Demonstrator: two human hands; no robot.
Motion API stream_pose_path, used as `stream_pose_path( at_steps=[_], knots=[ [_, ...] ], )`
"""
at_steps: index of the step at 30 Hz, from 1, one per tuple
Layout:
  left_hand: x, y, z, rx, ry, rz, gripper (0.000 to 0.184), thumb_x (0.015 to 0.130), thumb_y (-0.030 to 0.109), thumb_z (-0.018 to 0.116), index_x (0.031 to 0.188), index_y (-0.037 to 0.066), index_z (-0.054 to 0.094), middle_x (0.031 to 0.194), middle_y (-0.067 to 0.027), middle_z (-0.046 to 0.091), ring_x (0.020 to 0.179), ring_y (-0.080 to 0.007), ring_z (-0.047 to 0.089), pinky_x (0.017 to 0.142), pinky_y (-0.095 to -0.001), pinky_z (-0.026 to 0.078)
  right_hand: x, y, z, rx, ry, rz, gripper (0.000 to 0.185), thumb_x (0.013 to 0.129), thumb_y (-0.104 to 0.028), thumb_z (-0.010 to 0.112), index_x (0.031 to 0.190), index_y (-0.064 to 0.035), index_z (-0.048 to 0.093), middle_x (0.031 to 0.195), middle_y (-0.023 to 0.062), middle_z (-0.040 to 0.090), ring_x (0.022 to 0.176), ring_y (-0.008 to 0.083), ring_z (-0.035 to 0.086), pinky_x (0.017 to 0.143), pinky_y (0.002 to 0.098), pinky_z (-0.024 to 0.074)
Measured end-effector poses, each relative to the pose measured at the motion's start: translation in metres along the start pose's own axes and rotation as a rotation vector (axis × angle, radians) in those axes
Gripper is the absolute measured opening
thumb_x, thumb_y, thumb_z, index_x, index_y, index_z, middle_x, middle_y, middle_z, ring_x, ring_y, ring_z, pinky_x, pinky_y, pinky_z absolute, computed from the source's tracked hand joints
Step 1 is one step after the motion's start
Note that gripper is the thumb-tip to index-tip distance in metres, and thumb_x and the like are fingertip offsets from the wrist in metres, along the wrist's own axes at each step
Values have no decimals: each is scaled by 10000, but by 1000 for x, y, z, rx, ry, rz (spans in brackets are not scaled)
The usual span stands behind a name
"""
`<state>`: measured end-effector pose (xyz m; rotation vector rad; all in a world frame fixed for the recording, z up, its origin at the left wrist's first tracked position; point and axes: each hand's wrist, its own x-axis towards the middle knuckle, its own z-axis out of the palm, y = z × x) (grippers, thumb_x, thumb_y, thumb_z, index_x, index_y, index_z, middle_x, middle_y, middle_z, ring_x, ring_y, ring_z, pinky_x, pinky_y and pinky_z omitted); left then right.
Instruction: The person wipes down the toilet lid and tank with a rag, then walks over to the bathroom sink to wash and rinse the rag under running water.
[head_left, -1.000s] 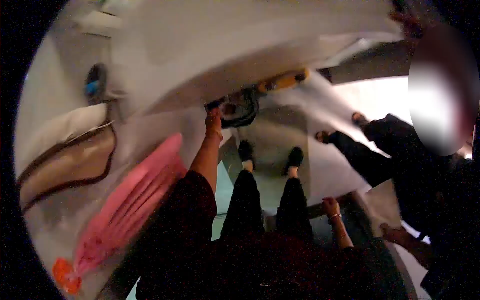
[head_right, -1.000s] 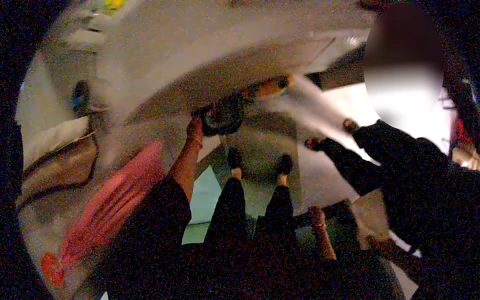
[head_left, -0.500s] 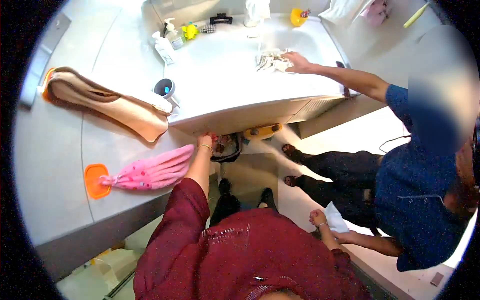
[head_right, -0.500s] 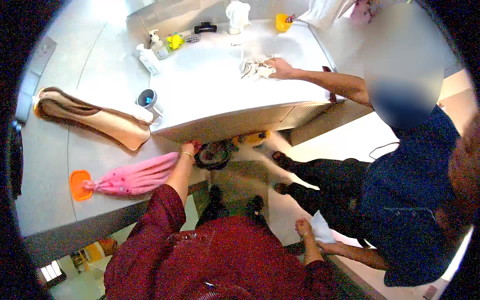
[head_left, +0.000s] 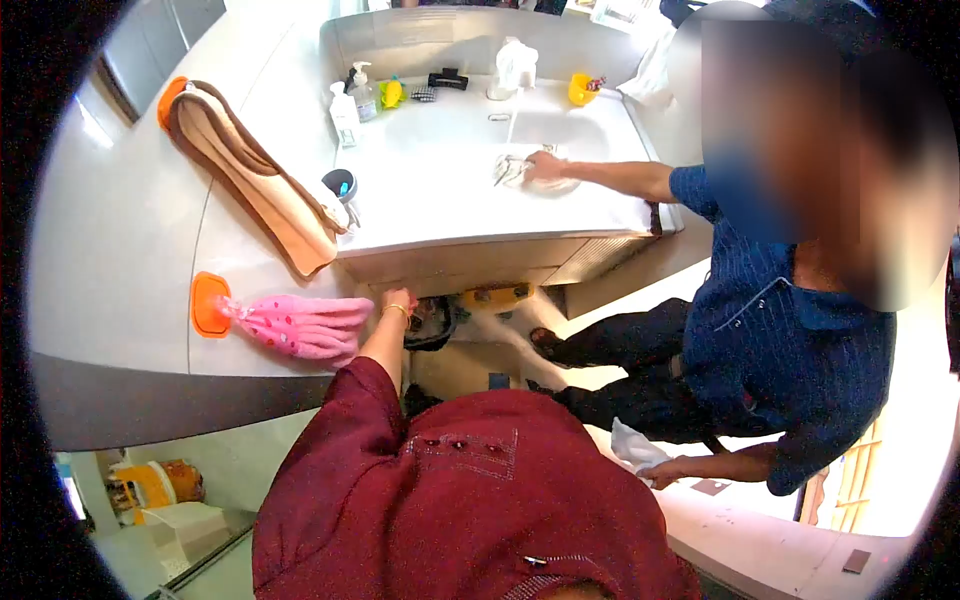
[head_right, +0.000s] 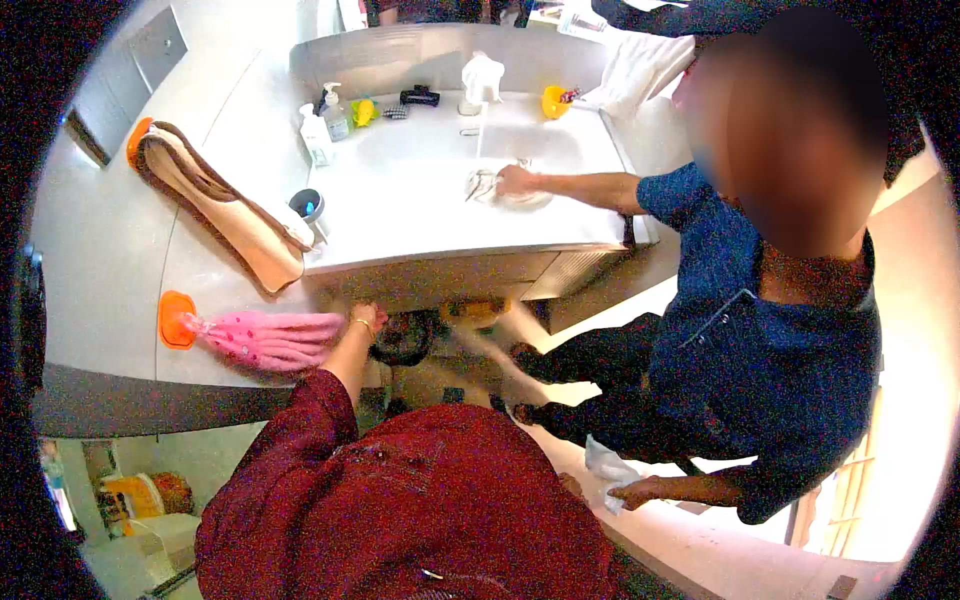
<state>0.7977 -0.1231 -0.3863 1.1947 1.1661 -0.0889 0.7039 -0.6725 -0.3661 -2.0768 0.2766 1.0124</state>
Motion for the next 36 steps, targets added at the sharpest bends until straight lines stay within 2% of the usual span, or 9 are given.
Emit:
stream_pose_path(
  at_steps=[4,9,18,21,23,25,29,31,36],
  knots=[
    [-6,5,0,-68,-10,5,191,893,265,434,945,115,540,817,-74,642,626,-213,601,547,-378,445,28,-86,35,-38,-52,-87,116,811,-92,534,919,-56,553,717,69,578,534,170,543,444,292,421],
    [-37,30,0,-75,-49,-6,221,904,264,387,1004,130,532,833,-45,641,691,-182,592,657,-357,427,45,-143,59,-70,-74,-148,118,809,-104,540,913,-53,557,721,71,583,540,173,545,453,299,424],
    [-39,27,-9,-152,-153,4,185,887,143,432,1038,97,530,911,-53,633,747,-176,612,595,-307,456,52,-196,78,-107,-89,-200,127,805,-127,549,902,-47,564,727,74,590,551,180,551,470,311,429],
    [-55,27,-2,-153,-100,135,222,865,99,385,986,38,561,830,-110,643,656,-200,617,512,-301,441,55,-213,83,-104,-100,-221,131,804,-135,553,899,-45,567,729,75,593,555,182,553,475,315,431],
    [-63,30,-3,-160,-144,125,193,849,47,448,1012,42,551,867,-100,646,694,-193,635,541,-301,483,56,-220,85,-104,-105,-232,135,803,-140,555,896,-43,568,731,76,595,558,184,554,479,318,432],
    [-67,34,-6,-104,-172,99,203,853,52,508,1054,65,530,917,-80,645,744,-193,647,549,-292,502,56,-224,85,-97,-103,-239,138,802,-145,557,894,-42,570,732,77,596,560,185,555,483,321,433],
    [-79,35,-4,-152,-128,101,176,846,39,504,1017,54,542,876,-82,647,686,-176,641,514,-269,485,51,-206,85,-90,-104,-236,146,801,-155,561,889,-39,573,735,78,600,565,188,557,490,326,435],
    [-76,32,-6,-159,-117,135,161,819,-9,486,945,56,562,835,-72,648,655,-159,633,517,-265,463,47,-182,79,-89,-100,-221,150,800,-160,563,887,-38,575,736,79,601,568,190,558,494,329,436],
    [-69,29,-8,-196,-116,91,141,827,11,509,949,71,547,852,-65,649,653,-157,631,531,-271,469,12,-81,51,-113,-65,-117,161,798,-173,569,881,-35,579,740,81,606,574,193,561,503,336,439]
  ],
)
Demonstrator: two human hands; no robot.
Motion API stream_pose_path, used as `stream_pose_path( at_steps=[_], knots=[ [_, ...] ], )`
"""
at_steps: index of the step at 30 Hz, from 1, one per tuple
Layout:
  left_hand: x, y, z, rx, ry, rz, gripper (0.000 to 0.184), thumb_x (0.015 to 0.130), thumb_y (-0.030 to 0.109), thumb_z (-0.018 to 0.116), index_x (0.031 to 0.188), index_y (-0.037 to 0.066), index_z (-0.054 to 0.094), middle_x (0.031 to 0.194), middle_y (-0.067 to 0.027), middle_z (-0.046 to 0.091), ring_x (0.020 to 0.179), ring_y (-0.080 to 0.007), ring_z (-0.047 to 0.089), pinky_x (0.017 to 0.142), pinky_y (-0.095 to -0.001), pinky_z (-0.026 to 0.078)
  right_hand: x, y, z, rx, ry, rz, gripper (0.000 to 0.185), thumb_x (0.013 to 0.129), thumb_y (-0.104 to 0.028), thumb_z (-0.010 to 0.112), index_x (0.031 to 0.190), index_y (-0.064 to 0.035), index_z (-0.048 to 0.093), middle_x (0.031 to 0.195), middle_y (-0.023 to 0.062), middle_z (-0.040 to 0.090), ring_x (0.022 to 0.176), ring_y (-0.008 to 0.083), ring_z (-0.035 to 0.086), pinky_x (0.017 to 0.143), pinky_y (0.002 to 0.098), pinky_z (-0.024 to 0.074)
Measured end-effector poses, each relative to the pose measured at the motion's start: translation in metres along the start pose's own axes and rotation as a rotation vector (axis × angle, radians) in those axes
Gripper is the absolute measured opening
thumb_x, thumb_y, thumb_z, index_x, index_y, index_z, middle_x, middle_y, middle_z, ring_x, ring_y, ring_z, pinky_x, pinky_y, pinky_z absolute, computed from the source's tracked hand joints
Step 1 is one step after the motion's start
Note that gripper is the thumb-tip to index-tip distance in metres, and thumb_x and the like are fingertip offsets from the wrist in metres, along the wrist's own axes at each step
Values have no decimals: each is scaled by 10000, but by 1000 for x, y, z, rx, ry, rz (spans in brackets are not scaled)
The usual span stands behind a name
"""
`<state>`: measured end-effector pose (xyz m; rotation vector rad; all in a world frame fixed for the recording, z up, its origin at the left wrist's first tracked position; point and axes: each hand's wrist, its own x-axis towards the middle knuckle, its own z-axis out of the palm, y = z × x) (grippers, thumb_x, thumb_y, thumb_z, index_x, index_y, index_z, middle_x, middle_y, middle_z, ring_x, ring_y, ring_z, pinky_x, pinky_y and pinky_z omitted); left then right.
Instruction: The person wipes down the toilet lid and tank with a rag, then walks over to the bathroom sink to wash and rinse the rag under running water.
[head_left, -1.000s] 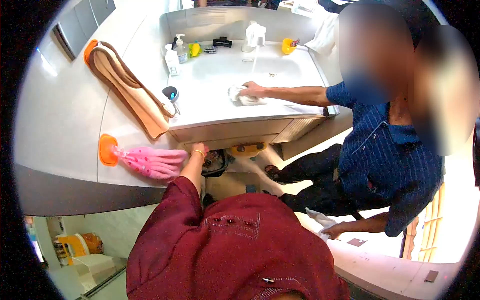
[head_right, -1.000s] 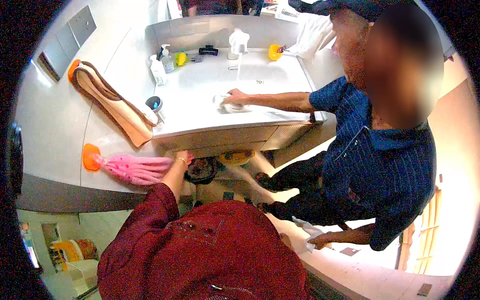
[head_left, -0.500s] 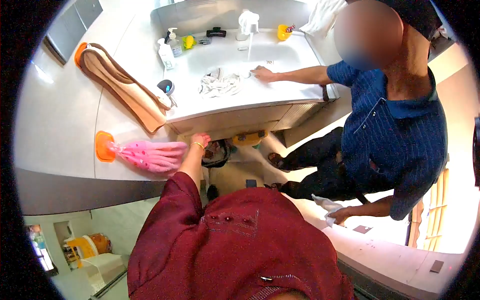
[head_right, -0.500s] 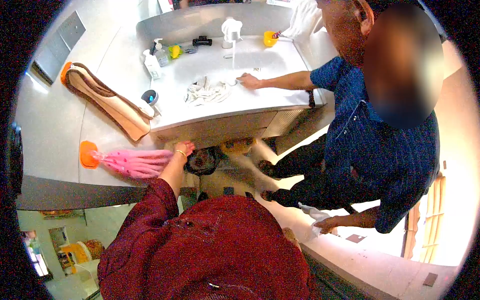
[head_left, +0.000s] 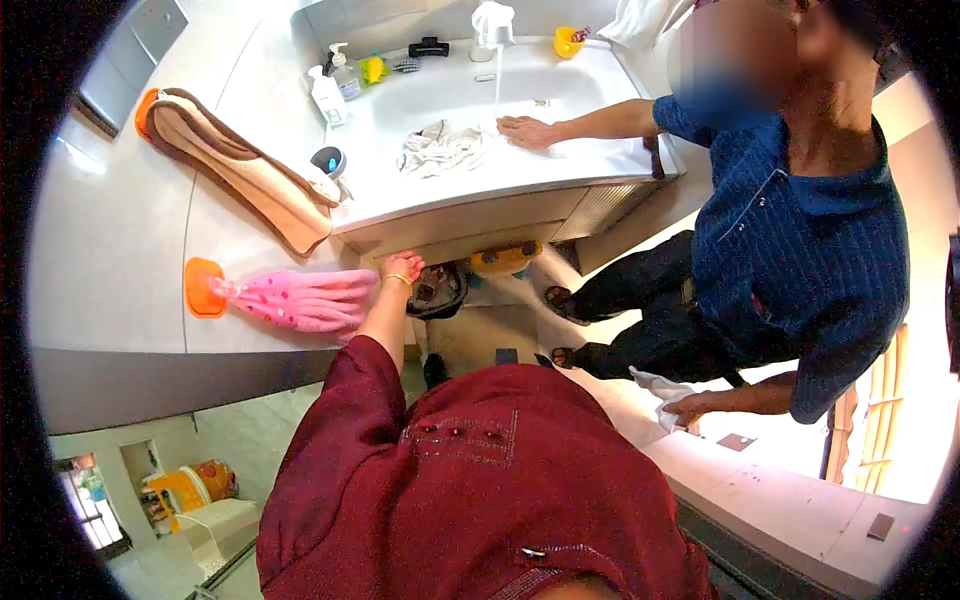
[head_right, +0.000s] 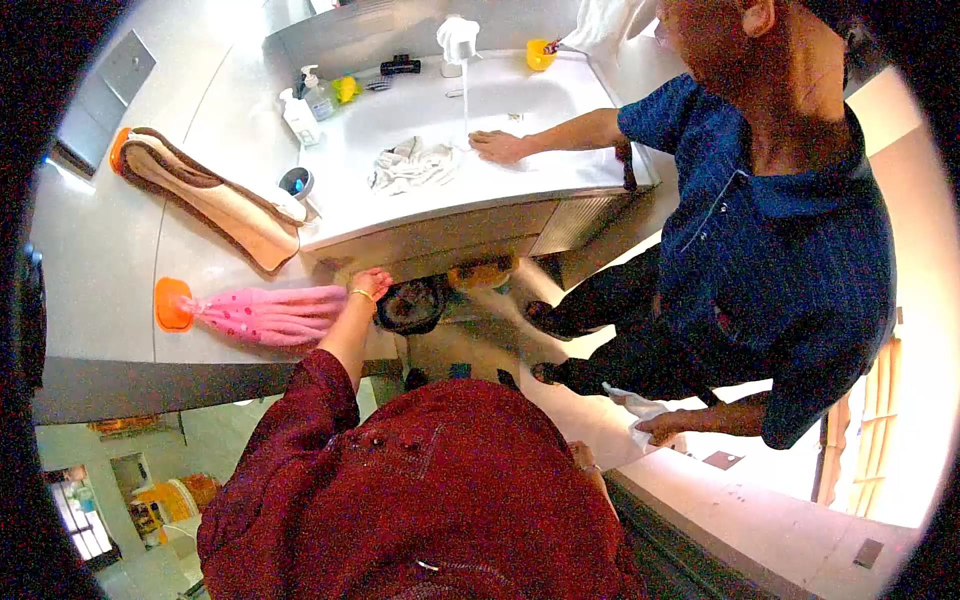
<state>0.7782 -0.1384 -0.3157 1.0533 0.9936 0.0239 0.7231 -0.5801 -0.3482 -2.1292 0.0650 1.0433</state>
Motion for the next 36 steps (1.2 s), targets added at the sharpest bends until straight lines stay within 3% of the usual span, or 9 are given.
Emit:
stream_pose_path(
  at_steps=[4,7,9,12,19,24,31,36],
  knots=[
    [27,-6,-9,-37,-23,2,166,840,31,510,998,75,533,893,-76,644,690,-180,630,603,-300,496,-55,88,-18,-3,37,159,170,797,-183,573,876,-32,582,743,82,609,579,196,564,511,341,441],
    [-17,19,3,-326,-163,0,182,861,34,496,1039,63,522,930,-91,631,773,-207,620,707,-333,509,-91,139,-27,13,70,282,178,796,-190,576,872,-30,585,745,83,612,583,198,566,516,345,443],
    [-27,25,2,-476,-396,43,187,874,30,486,1056,49,524,967,-111,614,844,-228,601,795,-367,499,-110,158,-30,45,89,349,183,795,-195,578,870,-29,586,746,84,613,585,200,567,520,348,444],
    [-33,31,4,-554,-525,47,192,876,22,482,1062,30,526,973,-116,609,876,-239,596,819,-383,495,-127,169,-36,89,110,396,191,794,-203,581,866,-27,589,748,85,616,589,202,568,526,352,446],
    [-56,50,17,-496,-448,122,304,858,-30,416,1159,-16,460,1129,-168,562,1044,-293,563,914,-405,465,-119,169,-36,136,87,356,210,791,-221,589,857,-22,594,753,87,622,598,207,573,539,362,450],
    [-77,53,23,-501,-419,152,477,804,-96,365,1279,-60,335,1285,-212,434,1180,-329,460,1001,-417,393,-105,169,-55,110,50,307,224,789,-233,594,851,-19,599,757,89,626,604,211,576,548,369,452],
    [-95,59,25,-453,-411,186,509,798,-106,380,1299,-57,307,1297,-210,418,1192,-334,443,1001,-426,390,-99,171,-73,-3,14,315,244,786,-251,602,843,-14,604,762,91,632,613,216,580,561,378,456],
    [-75,60,16,-473,-385,65,502,812,-79,430,1300,-32,324,1300,-194,430,1191,-314,450,995,-416,399,-80,143,-59,-254,-8,250,258,784,-264,607,837,-11,608,765,93,637,619,220,583,571,385,459]
  ],
)
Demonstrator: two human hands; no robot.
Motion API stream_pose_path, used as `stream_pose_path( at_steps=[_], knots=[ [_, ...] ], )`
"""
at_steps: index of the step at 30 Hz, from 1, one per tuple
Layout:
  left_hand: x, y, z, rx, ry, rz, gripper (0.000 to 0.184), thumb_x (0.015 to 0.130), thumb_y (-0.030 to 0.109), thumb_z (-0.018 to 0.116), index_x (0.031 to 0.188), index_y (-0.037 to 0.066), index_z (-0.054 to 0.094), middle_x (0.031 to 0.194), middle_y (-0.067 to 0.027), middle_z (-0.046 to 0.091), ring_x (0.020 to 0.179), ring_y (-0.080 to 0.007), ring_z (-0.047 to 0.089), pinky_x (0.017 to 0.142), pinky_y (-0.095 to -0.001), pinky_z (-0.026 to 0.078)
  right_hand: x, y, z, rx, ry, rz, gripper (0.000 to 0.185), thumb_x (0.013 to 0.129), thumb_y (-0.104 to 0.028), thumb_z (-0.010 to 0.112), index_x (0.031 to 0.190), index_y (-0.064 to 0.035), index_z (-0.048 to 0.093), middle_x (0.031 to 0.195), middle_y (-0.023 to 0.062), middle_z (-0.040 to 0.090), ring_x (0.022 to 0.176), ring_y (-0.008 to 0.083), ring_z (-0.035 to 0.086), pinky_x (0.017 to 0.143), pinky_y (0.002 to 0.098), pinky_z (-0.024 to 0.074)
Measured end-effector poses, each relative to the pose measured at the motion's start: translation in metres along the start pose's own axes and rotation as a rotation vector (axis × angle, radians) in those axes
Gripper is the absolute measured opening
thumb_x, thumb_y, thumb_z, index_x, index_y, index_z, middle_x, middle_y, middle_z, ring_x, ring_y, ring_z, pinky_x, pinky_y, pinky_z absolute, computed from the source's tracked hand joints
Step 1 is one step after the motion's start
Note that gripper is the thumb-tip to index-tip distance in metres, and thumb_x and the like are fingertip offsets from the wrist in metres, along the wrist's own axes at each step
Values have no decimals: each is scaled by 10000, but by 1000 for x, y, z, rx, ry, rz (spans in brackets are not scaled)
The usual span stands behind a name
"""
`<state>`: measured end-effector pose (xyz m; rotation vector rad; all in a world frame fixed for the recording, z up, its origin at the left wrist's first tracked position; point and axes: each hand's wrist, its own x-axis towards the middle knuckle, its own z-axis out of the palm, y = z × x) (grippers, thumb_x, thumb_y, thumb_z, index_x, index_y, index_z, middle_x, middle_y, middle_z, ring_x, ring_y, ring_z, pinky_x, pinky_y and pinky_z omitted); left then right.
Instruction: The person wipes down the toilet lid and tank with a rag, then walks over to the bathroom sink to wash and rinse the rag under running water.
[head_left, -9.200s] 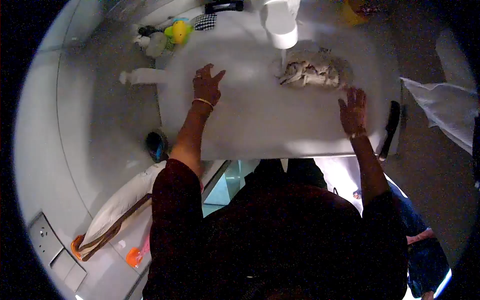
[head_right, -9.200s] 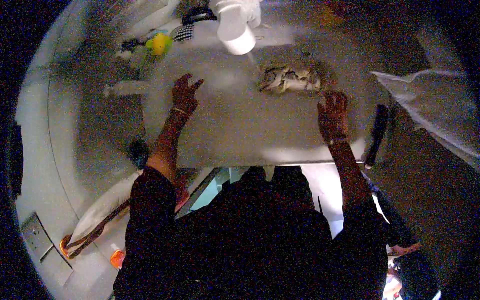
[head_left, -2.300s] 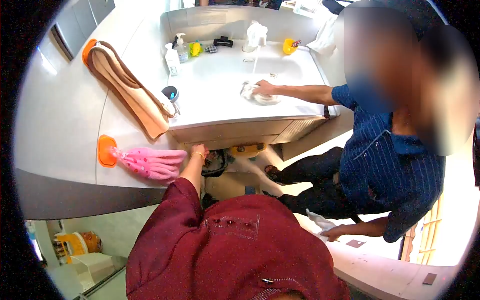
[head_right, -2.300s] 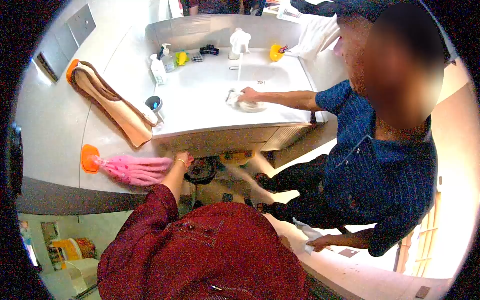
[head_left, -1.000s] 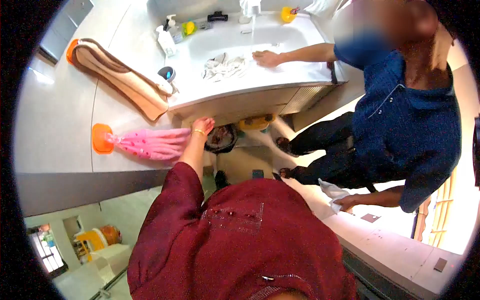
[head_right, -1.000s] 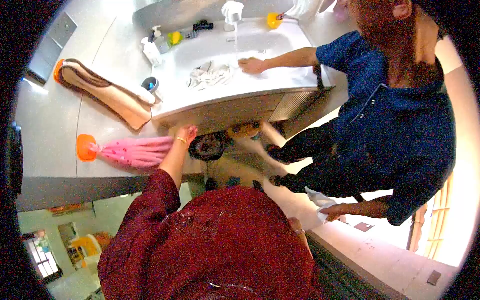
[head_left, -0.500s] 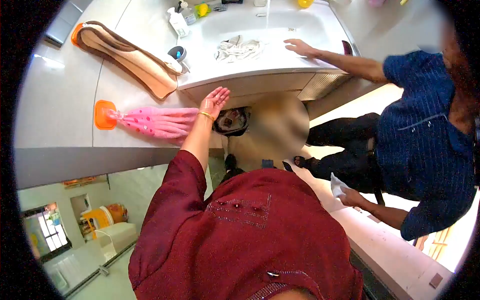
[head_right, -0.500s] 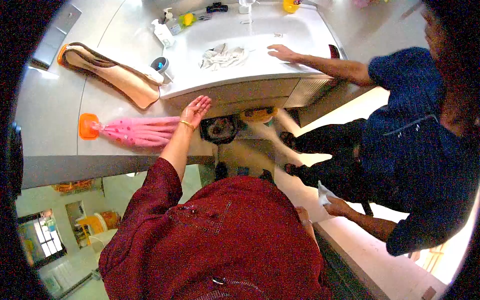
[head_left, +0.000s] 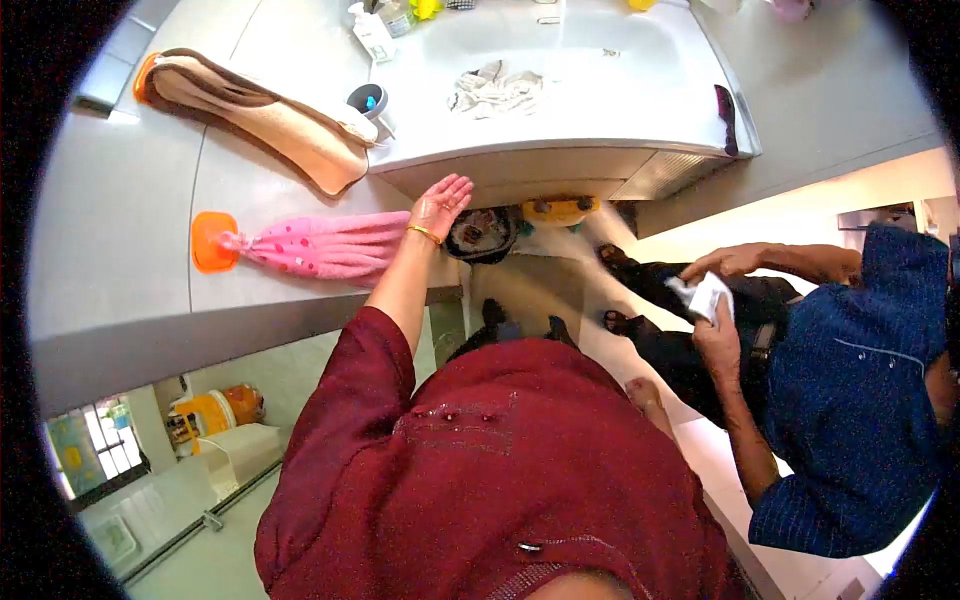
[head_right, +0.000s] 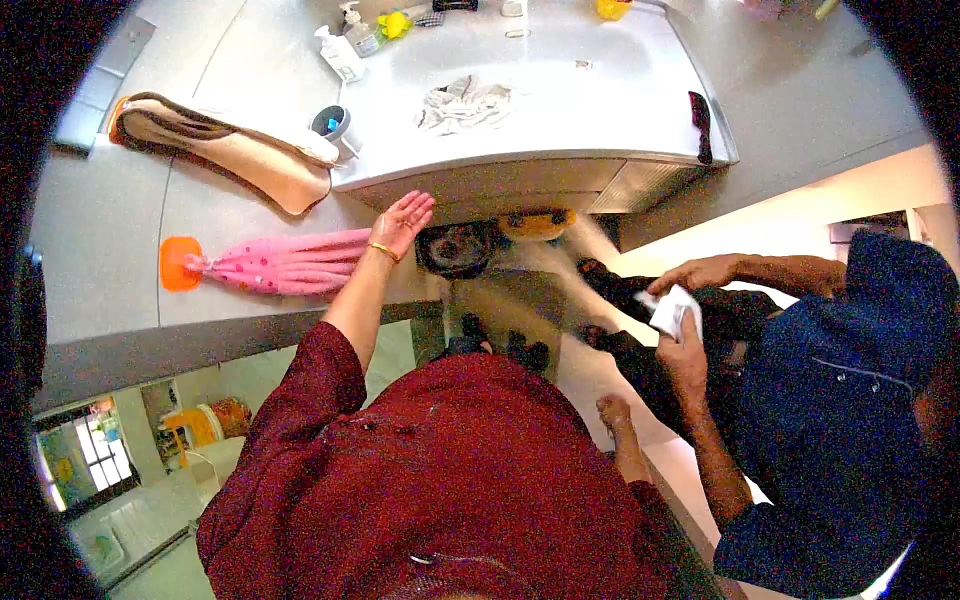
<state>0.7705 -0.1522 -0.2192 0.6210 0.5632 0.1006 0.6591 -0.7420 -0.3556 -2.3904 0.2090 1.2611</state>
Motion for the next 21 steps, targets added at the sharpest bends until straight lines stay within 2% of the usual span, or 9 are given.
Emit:
stream_pose_path(
  at_steps=[1,3,4,6,7,10,13,17,21],
  knots=[
    [2,0,-3,-18,18,-24,504,808,-79,434,1298,-29,328,1289,-193,443,1182,-312,461,991,-414,403,9,-20,0,-76,22,-59,261,784,-266,608,836,-10,609,766,93,637,620,220,583,572,386,460],
    [8,0,-11,33,-2,-13,466,807,-75,441,1266,-26,376,1257,-188,476,1163,-308,479,985,-410,410,23,-113,-19,-19,184,-388,286,790,-284,607,824,0,607,824,119,632,685,231,597,610,381,461],
    [9,0,-14,57,-12,-8,457,806,-76,442,1258,-29,386,1253,-188,479,1161,-308,480,985,-409,411,15,-177,-21,258,360,-587,295,809,-293,599,773,0,604,608,83,577,564,191,548,552,318,424],
    [6,-3,-15,98,-20,-16,446,801,-79,447,1243,-33,403,1245,-188,485,1157,-307,484,983,-406,413,0,-300,-43,444,289,-764,269,792,-290,632,824,-24,627,739,77,592,685,157,553,637,289,439],
    [4,-1,-12,119,-21,-24,444,797,-82,450,1237,-34,410,1241,-187,488,1155,-306,486,982,-403,415,25,-338,-38,390,313,-853,213,776,-252,650,835,-47,640,776,74,587,722,167,558,663,288,448],
    [-2,4,-3,165,-26,-42,438,786,-83,463,1220,-36,426,1221,-180,503,1146,-303,492,983,-393,418,18,-454,-45,357,383,-940,180,737,-219,669,845,-75,666,841,118,590,809,272,550,745,374,453],
    [-9,5,1,180,-54,-39,392,795,-58,480,1186,-32,457,1183,-168,530,1112,-287,517,966,-377,429,26,-512,-36,133,486,-971,189,710,-241,698,846,-111,683,878,130,548,862,300,542,773,390,456],
    [-12,-2,-10,182,-69,-22,364,814,-21,501,1177,-24,471,1159,-165,546,1080,-272,536,951,-382,433,24,-542,-30,-44,348,-868,167,705,-246,707,803,-110,698,922,150,549,922,320,545,773,392,482],
    [-24,-6,-6,176,-66,29,395,824,5,525,1212,15,455,1151,-167,549,1079,-274,536,949,-394,432,32,-543,-26,-84,291,-929,119,715,-183,681,783,-85,692,781,163,626,748,332,612,679,403,504]
  ],
)
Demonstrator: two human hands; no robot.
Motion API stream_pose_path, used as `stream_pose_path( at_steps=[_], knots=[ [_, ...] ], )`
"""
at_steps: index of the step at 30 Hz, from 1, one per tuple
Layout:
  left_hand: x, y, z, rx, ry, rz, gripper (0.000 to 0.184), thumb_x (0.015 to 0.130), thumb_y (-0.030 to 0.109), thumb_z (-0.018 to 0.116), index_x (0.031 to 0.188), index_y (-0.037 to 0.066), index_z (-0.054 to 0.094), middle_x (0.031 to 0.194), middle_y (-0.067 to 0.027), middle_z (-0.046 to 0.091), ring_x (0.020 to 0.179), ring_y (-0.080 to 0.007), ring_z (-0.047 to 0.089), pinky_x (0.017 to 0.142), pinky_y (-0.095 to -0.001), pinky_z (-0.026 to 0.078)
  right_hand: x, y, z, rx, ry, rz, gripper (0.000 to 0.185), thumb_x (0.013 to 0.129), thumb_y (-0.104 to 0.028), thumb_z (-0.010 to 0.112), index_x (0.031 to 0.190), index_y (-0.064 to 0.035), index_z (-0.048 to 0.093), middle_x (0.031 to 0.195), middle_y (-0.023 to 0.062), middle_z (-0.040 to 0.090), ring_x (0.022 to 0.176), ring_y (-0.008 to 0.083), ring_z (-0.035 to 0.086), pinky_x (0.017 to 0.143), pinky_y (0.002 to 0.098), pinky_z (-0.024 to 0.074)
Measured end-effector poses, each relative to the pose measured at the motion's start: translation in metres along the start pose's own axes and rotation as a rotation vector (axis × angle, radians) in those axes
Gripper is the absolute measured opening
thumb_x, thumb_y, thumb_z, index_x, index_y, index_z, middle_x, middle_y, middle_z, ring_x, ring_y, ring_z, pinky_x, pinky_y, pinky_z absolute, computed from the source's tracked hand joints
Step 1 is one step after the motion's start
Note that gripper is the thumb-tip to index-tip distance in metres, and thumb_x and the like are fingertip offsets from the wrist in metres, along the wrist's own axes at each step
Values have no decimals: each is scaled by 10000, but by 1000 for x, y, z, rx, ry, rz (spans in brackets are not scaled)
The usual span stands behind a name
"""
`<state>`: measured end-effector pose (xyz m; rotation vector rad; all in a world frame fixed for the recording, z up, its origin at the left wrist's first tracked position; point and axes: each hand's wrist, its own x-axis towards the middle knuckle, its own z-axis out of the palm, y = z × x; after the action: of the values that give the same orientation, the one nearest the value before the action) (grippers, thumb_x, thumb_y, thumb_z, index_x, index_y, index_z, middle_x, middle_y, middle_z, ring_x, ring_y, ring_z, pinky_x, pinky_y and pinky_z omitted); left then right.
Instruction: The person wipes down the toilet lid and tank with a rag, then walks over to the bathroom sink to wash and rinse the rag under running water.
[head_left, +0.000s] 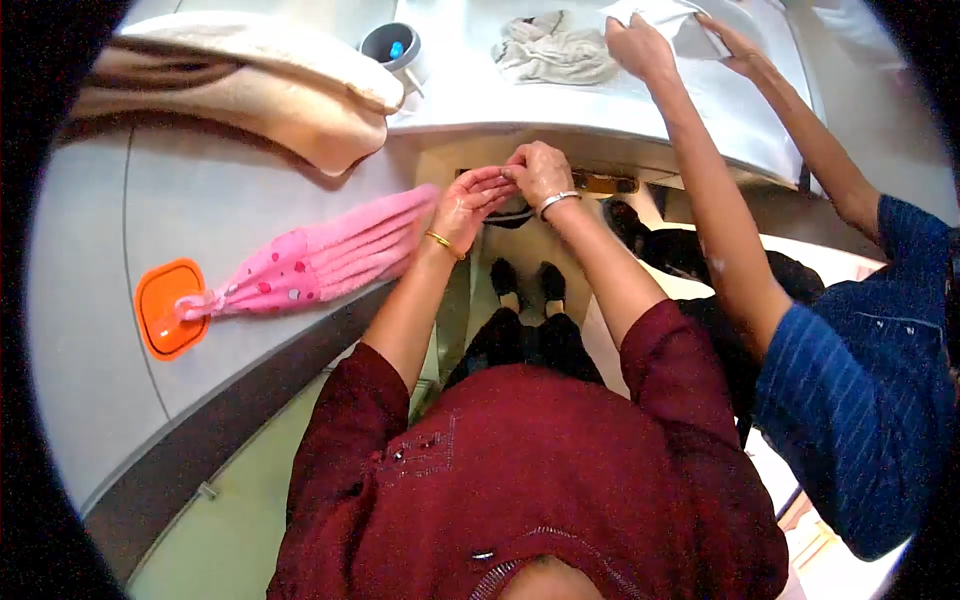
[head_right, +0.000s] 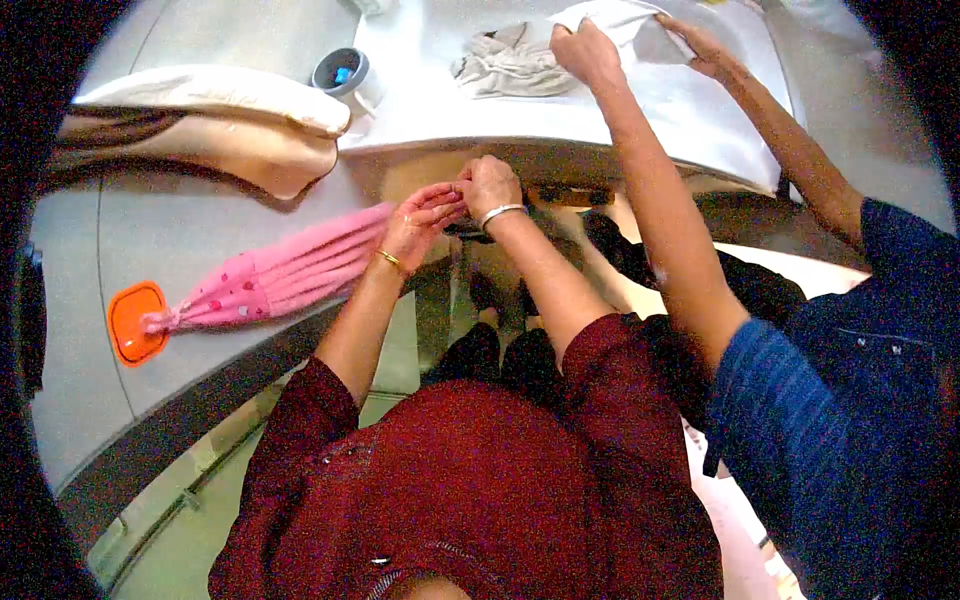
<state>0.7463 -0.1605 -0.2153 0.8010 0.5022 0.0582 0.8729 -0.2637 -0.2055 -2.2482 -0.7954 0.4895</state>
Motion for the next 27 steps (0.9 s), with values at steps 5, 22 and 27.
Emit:
stream_pose_path(
  at_steps=[5,22,27],
  knots=[
    [-41,-3,7,135,156,102,488,840,76,553,1298,52,388,1170,-117,539,1060,-228,549,908,-339,432,2,22,7,29,20,-120,177,734,-227,656,754,-52,651,784,157,631,752,331,604,700,418,479],
    [-212,-200,-161,-207,706,-171,355,866,163,550,1172,5,465,1061,-108,563,977,-233,555,880,-360,456,20,104,100,392,-206,2,216,827,-242,611,917,-47,632,836,102,655,728,216,624,686,319,484],
    [-299,-293,-205,-198,824,-253,342,859,150,581,1163,25,485,1021,-80,584,923,-226,576,795,-338,473,28,89,139,944,-567,183,251,849,-249,618,927,-10,618,775,32,621,658,107,586,644,252,473]
  ],
)
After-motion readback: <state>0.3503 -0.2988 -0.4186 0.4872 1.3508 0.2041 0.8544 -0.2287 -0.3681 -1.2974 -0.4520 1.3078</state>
